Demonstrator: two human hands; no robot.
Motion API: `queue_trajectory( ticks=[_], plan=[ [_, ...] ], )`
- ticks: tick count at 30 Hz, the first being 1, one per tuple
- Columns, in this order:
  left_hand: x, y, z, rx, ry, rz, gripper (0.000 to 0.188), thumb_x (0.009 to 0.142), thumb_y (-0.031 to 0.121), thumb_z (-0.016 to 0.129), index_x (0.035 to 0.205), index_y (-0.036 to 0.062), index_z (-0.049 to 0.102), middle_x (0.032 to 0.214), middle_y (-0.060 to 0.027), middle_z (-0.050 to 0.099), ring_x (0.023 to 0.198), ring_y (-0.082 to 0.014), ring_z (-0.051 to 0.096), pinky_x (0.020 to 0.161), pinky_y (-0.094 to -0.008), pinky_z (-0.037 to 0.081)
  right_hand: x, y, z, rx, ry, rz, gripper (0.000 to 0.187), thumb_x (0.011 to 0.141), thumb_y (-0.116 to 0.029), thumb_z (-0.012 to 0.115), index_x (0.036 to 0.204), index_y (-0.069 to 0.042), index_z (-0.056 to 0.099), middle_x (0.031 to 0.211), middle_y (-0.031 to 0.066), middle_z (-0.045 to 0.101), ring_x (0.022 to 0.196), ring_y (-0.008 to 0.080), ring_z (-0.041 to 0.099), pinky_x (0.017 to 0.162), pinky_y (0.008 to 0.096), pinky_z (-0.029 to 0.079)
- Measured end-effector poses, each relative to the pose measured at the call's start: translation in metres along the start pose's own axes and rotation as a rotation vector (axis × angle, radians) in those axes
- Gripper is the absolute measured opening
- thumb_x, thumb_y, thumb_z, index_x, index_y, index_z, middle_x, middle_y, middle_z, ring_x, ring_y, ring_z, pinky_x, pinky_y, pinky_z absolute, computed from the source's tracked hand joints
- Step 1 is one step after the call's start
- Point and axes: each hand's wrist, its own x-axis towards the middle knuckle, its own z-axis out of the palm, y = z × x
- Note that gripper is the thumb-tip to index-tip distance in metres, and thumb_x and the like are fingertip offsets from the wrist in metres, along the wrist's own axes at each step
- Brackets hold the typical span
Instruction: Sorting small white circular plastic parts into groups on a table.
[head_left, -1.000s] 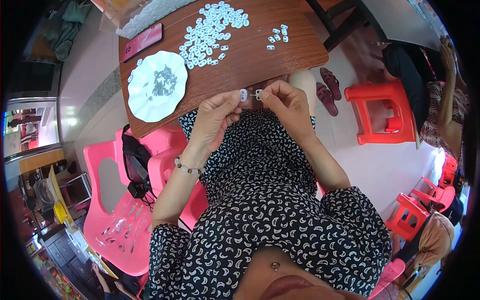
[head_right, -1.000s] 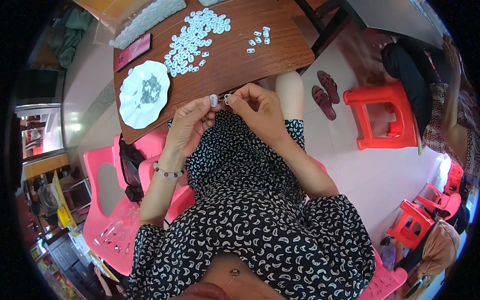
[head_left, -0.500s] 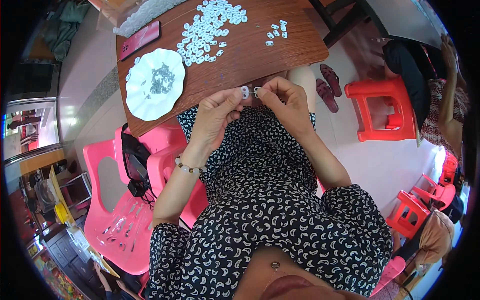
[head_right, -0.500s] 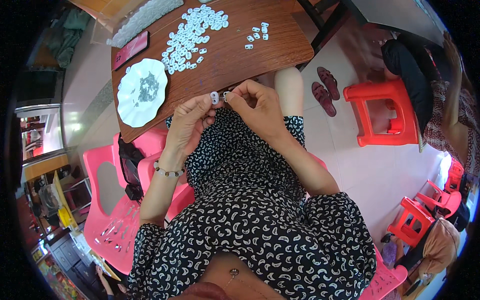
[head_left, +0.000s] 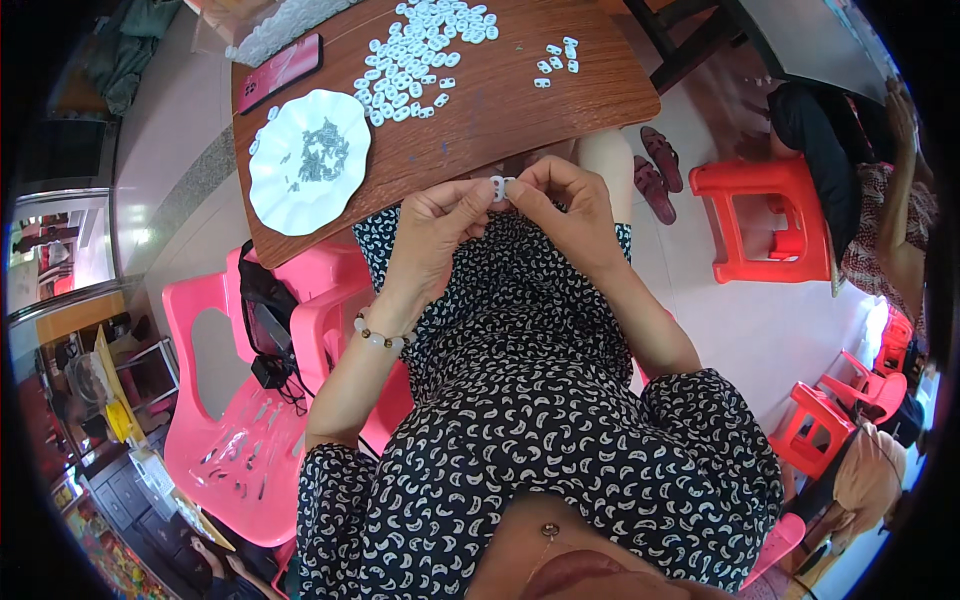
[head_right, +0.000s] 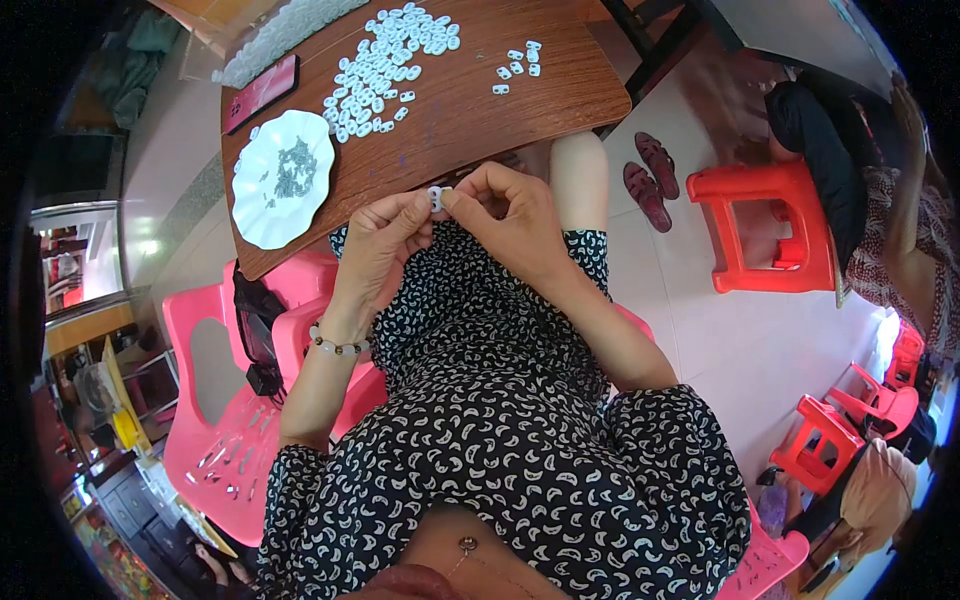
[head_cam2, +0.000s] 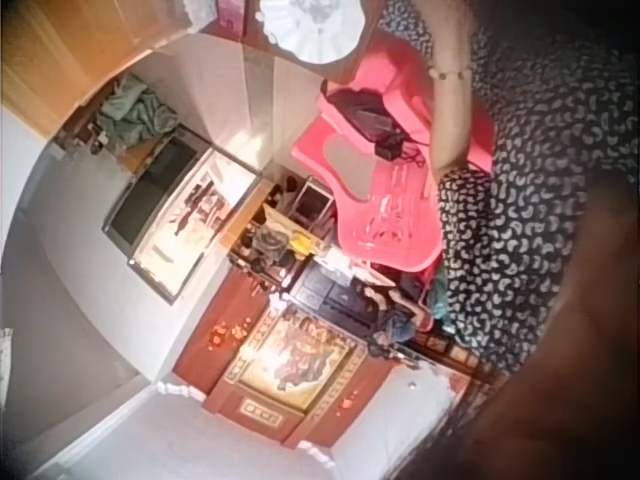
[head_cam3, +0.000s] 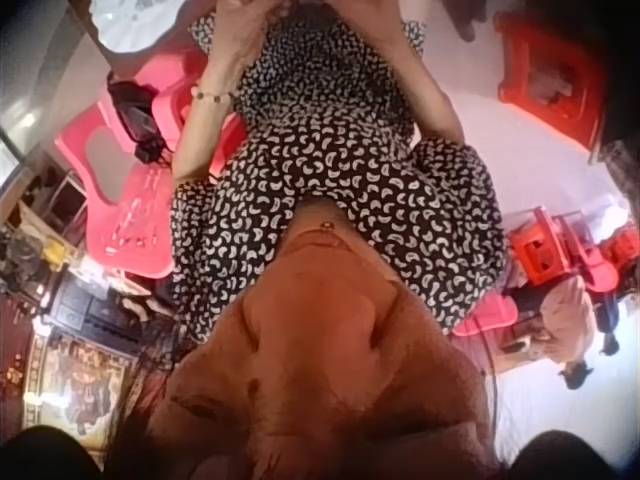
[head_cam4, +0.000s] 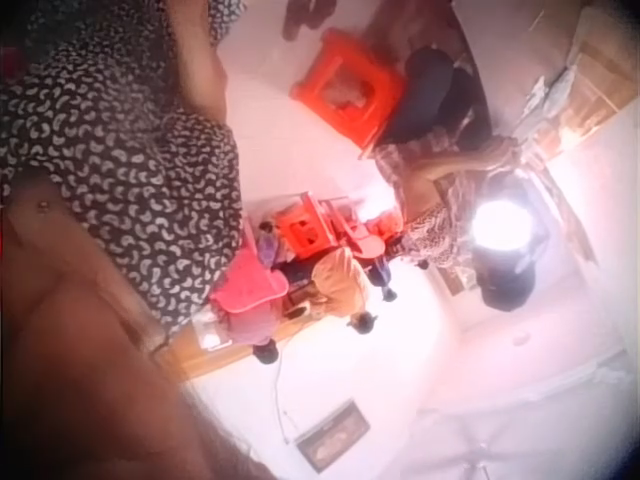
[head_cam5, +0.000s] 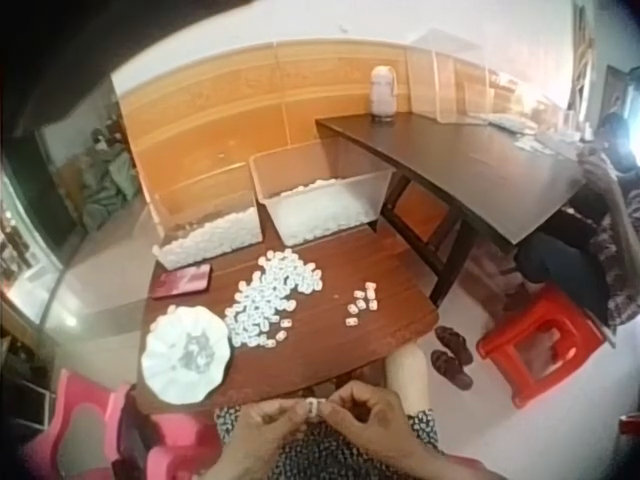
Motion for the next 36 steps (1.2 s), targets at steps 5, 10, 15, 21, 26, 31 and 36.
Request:
queue_trajectory(
  ticks=[5,10,15,21,26,31,36],
  plan=[
    [-0.002,0.008,-0.004,-0.054,-0.037,-0.05,0.028,0.091,0.026,0.068,0.102,0.0008,0.071,0.087,-0.0038,0.07,0.07,-0.0048,0.055,0.065,-0.0192,0.046,0.002,0.0,-0.007,0.129,-0.155,0.051,0.016,0.09,-0.015,0.068,0.092,-0.001,0.061,0.092,0.0005,0.065,0.08,0.0034,0.056,0.071,0.0188,0.045],
    [-0.005,0.019,-0.004,-0.029,-0.139,-0.084,0.027,0.091,0.025,0.068,0.101,0.0006,0.071,0.085,-0.0038,0.07,0.071,-0.0056,0.057,0.067,-0.0197,0.047,0.002,-0.007,-0.002,0.269,-0.238,-0.029,0.036,0.094,-0.019,0.063,0.125,0.001,0.057,0.118,0.0082,0.059,0.105,0.0119,0.058,0.091,0.026,0.047],
    [-0.006,0.018,-0.006,-0.067,-0.189,-0.12,0.026,0.09,0.026,0.068,0.099,0.0009,0.071,0.085,-0.0035,0.069,0.071,-0.0059,0.057,0.066,-0.0194,0.048,0.005,-0.003,-0.01,0.204,-0.442,-0.071,0.046,0.096,-0.027,0.058,0.134,-0.001,0.053,0.124,0.0088,0.058,0.113,0.0166,0.055,0.097,0.0305,0.044],
    [-0.007,0.017,-0.006,-0.114,-0.204,-0.145,0.026,0.091,0.027,0.067,0.097,0.0014,0.071,0.085,-0.0032,0.069,0.07,-0.0063,0.058,0.066,-0.019,0.049,0.006,-0.002,-0.009,0.14,-0.439,-0.145,0.047,0.095,-0.033,0.057,0.13,-0.001,0.057,0.126,0.0124,0.059,0.114,0.0201,0.055,0.098,0.0343,0.044],
    [-0.01,0.018,-0.005,-0.127,-0.198,-0.15,0.028,0.092,0.028,0.066,0.097,0.0014,0.071,0.084,-0.0035,0.068,0.071,-0.0067,0.059,0.066,-0.0195,0.05,0.006,-0.001,-0.009,0.139,-0.43,-0.176,0.046,0.095,-0.033,0.058,0.129,-0.001,0.058,0.126,0.014,0.06,0.114,0.0209,0.055,0.097,0.0348,0.045],
    [-0.01,0.017,-0.005,-0.145,-0.225,-0.129,0.03,0.093,0.03,0.064,0.096,0.0012,0.071,0.085,-0.0039,0.068,0.072,-0.0075,0.059,0.066,-0.0204,0.049,0.007,0.003,-0.012,0.202,-0.449,-0.167,0.036,0.096,-0.02,0.059,0.128,-0.003,0.059,0.123,0.0087,0.058,0.11,0.0158,0.057,0.094,0.0301,0.047],
    [-0.011,0.018,-0.002,-0.164,-0.21,-0.141,0.03,0.093,0.031,0.064,0.095,0.0014,0.071,0.083,-0.0033,0.067,0.071,-0.0072,0.058,0.066,-0.0202,0.049,0.007,0.006,-0.013,0.217,-0.447,-0.155,0.036,0.096,-0.018,0.059,0.129,-0.004,0.058,0.122,0.0078,0.058,0.109,0.0147,0.056,0.093,0.0288,0.047]
  ],
)
